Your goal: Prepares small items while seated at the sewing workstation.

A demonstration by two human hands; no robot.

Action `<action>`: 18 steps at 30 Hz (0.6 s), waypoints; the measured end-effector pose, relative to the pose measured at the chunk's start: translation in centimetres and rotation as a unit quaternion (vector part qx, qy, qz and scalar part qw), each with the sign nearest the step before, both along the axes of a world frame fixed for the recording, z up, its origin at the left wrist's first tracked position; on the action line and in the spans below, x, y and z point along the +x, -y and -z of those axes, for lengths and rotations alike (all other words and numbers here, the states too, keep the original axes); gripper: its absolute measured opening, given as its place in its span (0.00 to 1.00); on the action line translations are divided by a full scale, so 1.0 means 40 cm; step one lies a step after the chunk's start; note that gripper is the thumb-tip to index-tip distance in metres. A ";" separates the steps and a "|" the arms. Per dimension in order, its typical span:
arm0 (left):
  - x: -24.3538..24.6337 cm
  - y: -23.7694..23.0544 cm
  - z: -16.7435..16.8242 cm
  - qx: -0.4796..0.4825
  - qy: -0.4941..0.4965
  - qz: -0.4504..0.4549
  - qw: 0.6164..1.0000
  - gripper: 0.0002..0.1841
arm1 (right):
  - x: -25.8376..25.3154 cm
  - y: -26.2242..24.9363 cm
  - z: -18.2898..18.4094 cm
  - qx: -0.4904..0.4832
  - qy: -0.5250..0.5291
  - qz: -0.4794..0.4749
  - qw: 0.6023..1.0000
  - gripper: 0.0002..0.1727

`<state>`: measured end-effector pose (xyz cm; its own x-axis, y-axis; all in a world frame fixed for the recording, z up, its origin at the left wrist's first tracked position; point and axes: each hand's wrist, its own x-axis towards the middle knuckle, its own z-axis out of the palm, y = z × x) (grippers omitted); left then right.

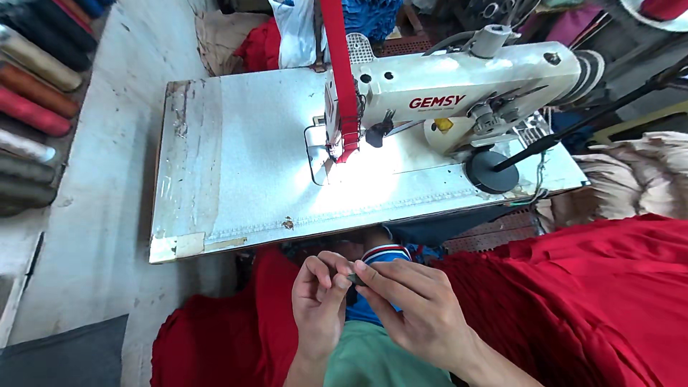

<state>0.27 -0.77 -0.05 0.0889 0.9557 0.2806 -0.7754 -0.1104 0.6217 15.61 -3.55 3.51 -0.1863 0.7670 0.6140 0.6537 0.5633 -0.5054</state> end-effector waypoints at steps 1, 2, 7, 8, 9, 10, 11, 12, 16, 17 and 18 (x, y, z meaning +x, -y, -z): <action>0.000 0.000 0.000 0.000 -0.002 0.000 1.000 0.04 | -0.001 -0.001 0.002 0.003 -0.004 -0.001 1.000 0.14; 0.001 0.000 -0.001 0.000 -0.003 0.001 1.000 0.04 | -0.001 -0.001 0.003 0.007 -0.007 -0.001 1.000 0.13; 0.001 -0.003 -0.006 0.013 -0.012 0.009 1.000 0.04 | -0.002 0.003 0.005 0.018 -0.036 0.007 0.999 0.12; 0.001 -0.005 -0.007 0.018 -0.015 0.008 1.000 0.04 | 0.000 0.003 0.005 0.019 -0.045 0.011 0.999 0.12; 0.001 -0.006 -0.007 0.020 -0.016 0.007 1.000 0.04 | 0.003 0.002 0.004 0.019 -0.053 0.014 0.998 0.12; 0.002 -0.007 -0.005 0.021 -0.018 0.006 1.000 0.04 | 0.007 0.002 0.004 0.018 -0.057 0.018 0.998 0.12; 0.002 -0.007 -0.004 0.022 -0.021 0.005 1.000 0.04 | 0.009 0.003 0.003 0.014 -0.059 0.020 0.998 0.13; 0.002 -0.007 -0.003 0.022 -0.024 0.004 0.999 0.04 | 0.011 0.004 0.003 0.010 -0.059 0.020 0.998 0.13; 0.006 -0.005 0.003 0.025 -0.020 0.012 0.999 0.04 | 0.009 0.010 0.003 -0.006 -0.050 0.006 0.999 0.15; 0.005 -0.005 0.003 0.027 -0.023 0.013 0.999 0.04 | 0.008 0.010 0.004 -0.008 -0.046 0.006 0.999 0.15; 0.006 -0.005 0.002 0.026 -0.026 0.013 0.999 0.04 | 0.007 0.010 0.005 -0.009 -0.043 0.007 0.999 0.15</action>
<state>0.51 -0.59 -0.12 0.1280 0.9373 0.3243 -0.7458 -0.1246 0.6545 15.90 -3.93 3.31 -0.1231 0.7800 0.6135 0.6146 0.5453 -0.5700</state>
